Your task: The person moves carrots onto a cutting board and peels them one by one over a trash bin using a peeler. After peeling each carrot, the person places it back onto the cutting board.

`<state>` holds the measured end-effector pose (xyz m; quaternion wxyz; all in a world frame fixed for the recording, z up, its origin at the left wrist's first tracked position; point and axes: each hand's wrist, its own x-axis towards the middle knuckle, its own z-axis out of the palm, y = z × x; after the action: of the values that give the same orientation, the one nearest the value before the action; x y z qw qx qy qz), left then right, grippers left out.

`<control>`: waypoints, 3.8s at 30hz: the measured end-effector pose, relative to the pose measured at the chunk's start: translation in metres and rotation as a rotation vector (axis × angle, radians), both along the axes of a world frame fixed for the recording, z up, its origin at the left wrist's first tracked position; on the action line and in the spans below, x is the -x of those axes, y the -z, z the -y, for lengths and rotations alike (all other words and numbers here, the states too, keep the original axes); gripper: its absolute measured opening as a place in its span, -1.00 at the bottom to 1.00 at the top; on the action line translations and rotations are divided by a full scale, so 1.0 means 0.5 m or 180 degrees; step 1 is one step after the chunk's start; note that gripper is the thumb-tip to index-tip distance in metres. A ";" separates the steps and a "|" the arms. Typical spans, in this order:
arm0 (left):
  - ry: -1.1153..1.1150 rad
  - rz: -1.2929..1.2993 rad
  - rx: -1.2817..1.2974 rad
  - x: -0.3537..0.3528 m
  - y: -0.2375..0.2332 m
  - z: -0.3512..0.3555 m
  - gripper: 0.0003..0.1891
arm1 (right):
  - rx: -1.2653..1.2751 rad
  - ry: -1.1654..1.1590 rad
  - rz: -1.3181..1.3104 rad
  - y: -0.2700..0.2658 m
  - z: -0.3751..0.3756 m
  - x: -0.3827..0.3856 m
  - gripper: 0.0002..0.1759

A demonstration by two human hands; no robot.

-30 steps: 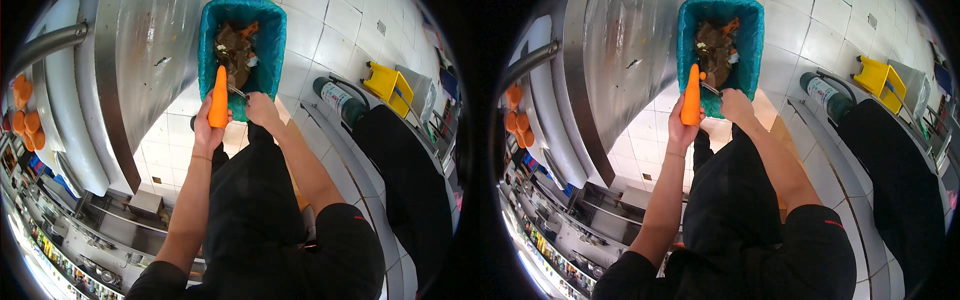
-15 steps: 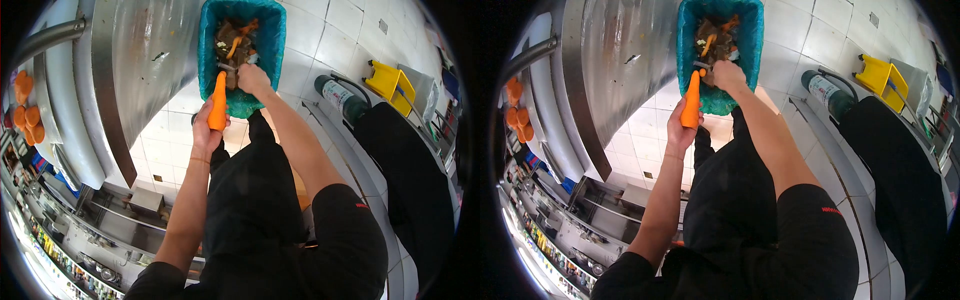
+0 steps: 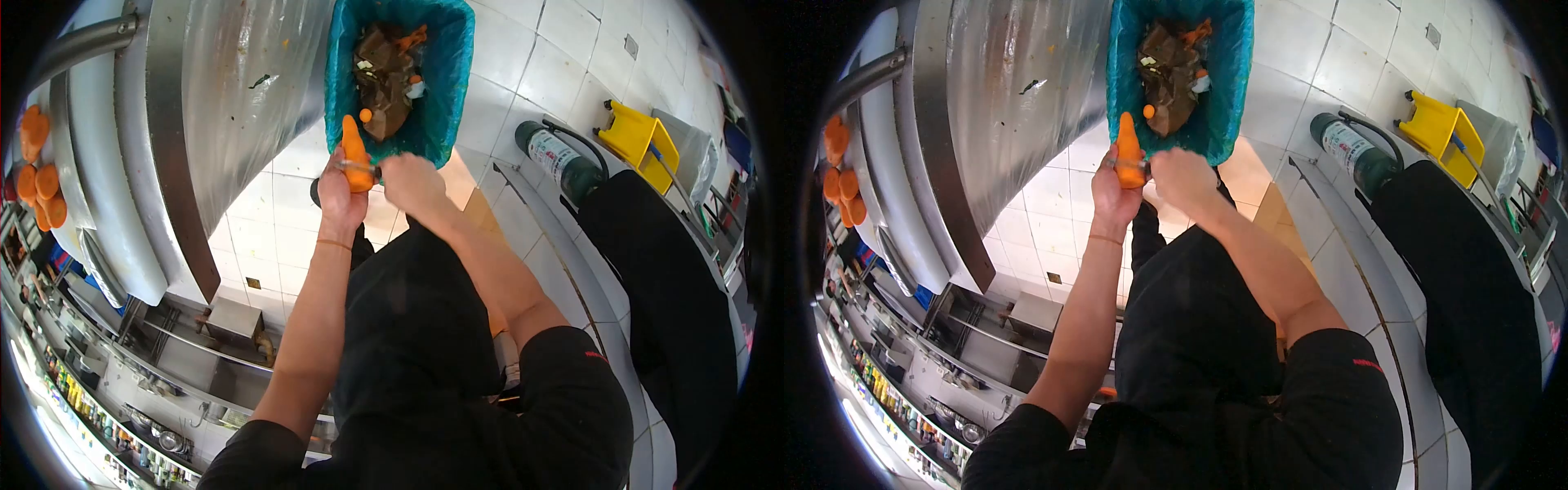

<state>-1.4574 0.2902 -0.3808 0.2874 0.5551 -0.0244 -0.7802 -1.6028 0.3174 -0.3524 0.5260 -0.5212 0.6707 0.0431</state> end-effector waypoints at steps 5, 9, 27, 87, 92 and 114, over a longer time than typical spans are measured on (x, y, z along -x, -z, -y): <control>0.0384 -0.0205 -0.0013 -0.014 -0.047 -0.015 -0.62 | 0.0124 0.0237 -0.0336 0.173 0.088 0.046 -0.74; 0.0160 -0.0400 -0.0201 -0.015 -0.038 0.001 -0.61 | -0.0082 0.0501 -0.0253 0.164 0.102 0.053 -0.72; -0.0151 -0.0299 -0.0291 -0.005 -0.039 -0.019 -0.62 | 0.0133 0.0208 -0.0079 0.142 0.047 0.019 -0.78; 0.0012 0.0037 -0.0442 -0.020 -0.015 -0.009 -0.66 | 0.0191 -0.0012 0.0056 0.028 -0.020 -0.010 -0.82; 0.0154 -0.0389 -0.0555 -0.024 -0.062 -0.015 -0.63 | 0.0089 0.0488 -0.0165 0.206 0.071 0.015 -0.76; 0.0114 -0.0751 -0.0778 -0.054 -0.167 -0.055 -0.59 | 0.0157 0.0453 -0.0040 0.179 0.052 0.000 -0.73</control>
<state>-1.4304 0.3176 -0.2973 0.2047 0.4900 0.0947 -0.8420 -1.6030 0.2912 -0.4419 0.5105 -0.4848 0.7102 -0.0076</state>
